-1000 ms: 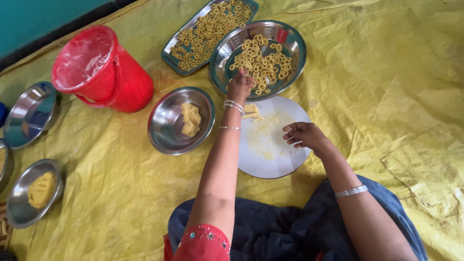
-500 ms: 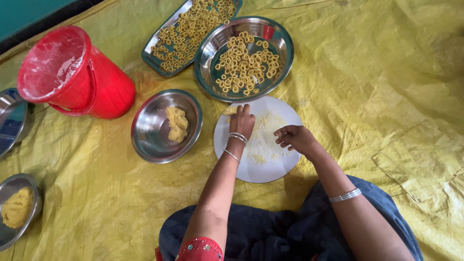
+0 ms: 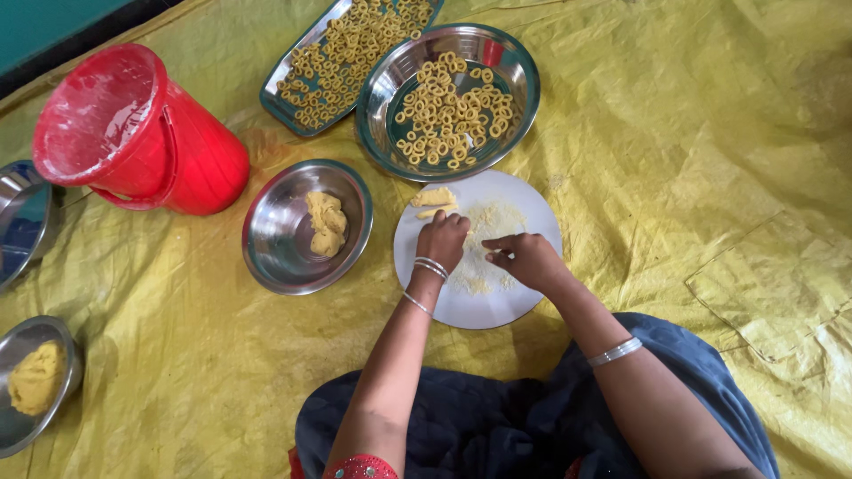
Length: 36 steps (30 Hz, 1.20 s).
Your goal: The person rolls small pieces of dough into thin ropes on a white plate, then joins the ends to form rings. The finished rings are placed into a nearby metal bowl. The person repeats this process continuously.
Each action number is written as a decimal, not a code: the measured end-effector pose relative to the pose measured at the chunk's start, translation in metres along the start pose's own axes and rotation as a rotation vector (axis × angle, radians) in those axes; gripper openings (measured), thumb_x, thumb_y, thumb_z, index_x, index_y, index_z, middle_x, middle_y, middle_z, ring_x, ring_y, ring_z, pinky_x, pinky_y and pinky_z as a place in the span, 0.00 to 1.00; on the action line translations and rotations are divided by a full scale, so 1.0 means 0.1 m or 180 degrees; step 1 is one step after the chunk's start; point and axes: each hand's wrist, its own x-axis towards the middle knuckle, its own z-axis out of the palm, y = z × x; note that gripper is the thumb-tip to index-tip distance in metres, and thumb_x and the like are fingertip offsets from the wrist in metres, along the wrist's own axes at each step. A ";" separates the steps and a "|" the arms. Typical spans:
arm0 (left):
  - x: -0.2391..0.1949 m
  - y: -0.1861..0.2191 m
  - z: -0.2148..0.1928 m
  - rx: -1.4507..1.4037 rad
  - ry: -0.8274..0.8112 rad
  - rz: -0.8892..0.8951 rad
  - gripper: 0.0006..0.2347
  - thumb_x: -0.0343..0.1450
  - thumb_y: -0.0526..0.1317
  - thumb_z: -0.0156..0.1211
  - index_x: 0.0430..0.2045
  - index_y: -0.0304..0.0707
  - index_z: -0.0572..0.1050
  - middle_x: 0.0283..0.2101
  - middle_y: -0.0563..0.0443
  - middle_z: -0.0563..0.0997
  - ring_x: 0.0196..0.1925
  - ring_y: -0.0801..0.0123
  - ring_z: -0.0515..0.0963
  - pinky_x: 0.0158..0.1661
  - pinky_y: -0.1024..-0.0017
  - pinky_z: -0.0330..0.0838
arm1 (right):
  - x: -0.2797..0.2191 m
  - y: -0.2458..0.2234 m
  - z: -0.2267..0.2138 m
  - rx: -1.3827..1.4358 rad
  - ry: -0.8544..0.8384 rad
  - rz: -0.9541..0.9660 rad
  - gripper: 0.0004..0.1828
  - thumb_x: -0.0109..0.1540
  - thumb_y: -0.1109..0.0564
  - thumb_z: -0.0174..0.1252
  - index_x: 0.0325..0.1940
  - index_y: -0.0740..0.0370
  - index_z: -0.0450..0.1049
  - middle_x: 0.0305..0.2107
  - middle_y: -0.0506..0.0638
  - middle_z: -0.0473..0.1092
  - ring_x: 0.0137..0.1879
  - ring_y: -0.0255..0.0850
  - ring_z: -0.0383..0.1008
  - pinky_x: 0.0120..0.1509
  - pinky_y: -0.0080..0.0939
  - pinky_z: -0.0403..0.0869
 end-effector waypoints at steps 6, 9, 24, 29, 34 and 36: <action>-0.34 0.17 -0.21 -0.0710 0.0413 -0.0338 0.09 0.68 0.35 0.63 0.41 0.37 0.80 0.35 0.49 0.81 0.41 0.57 0.79 0.37 0.62 0.77 | 0.03 0.06 -0.03 0.0572 0.0291 0.0010 0.13 0.50 0.54 0.74 0.40 0.47 0.86 0.31 0.48 0.81 0.38 0.39 0.83 0.47 0.40 0.80; -0.49 0.28 -0.25 -0.0838 0.0346 -0.0619 0.06 0.67 0.34 0.64 0.36 0.40 0.82 0.35 0.49 0.82 0.42 0.57 0.79 0.39 0.62 0.77 | 0.05 0.08 -0.01 0.0472 0.0092 0.0099 0.16 0.49 0.59 0.76 0.41 0.48 0.86 0.31 0.50 0.80 0.38 0.40 0.81 0.47 0.39 0.79; -0.44 0.59 -0.08 -0.1147 0.0280 -0.1285 0.07 0.68 0.35 0.62 0.36 0.39 0.83 0.37 0.43 0.83 0.40 0.52 0.82 0.42 0.59 0.77 | 0.11 0.17 -0.27 0.3137 0.1233 0.0935 0.10 0.62 0.67 0.58 0.46 0.64 0.80 0.39 0.48 0.80 0.43 0.33 0.80 0.45 0.32 0.75; -0.38 0.58 -0.05 -0.1042 0.0519 -0.1305 0.08 0.69 0.37 0.62 0.39 0.38 0.82 0.37 0.44 0.82 0.41 0.52 0.81 0.43 0.59 0.77 | 0.04 0.13 -0.36 0.3286 0.1371 0.0938 0.10 0.62 0.67 0.57 0.46 0.64 0.79 0.39 0.48 0.80 0.44 0.35 0.80 0.46 0.35 0.76; -0.35 0.62 0.00 -0.0716 0.0002 -0.1059 0.12 0.65 0.44 0.69 0.35 0.35 0.80 0.38 0.42 0.77 0.43 0.52 0.76 0.43 0.60 0.75 | 0.03 0.10 -0.46 0.3467 0.1348 0.1118 0.09 0.62 0.67 0.57 0.44 0.61 0.79 0.39 0.48 0.79 0.45 0.36 0.80 0.47 0.37 0.75; -0.31 0.63 0.06 -0.0828 0.0263 -0.0944 0.11 0.64 0.41 0.69 0.34 0.36 0.81 0.38 0.44 0.77 0.44 0.53 0.76 0.44 0.60 0.74 | 0.02 0.11 -0.48 0.3602 0.1339 0.1156 0.09 0.61 0.66 0.58 0.44 0.60 0.79 0.39 0.48 0.79 0.45 0.36 0.80 0.48 0.37 0.75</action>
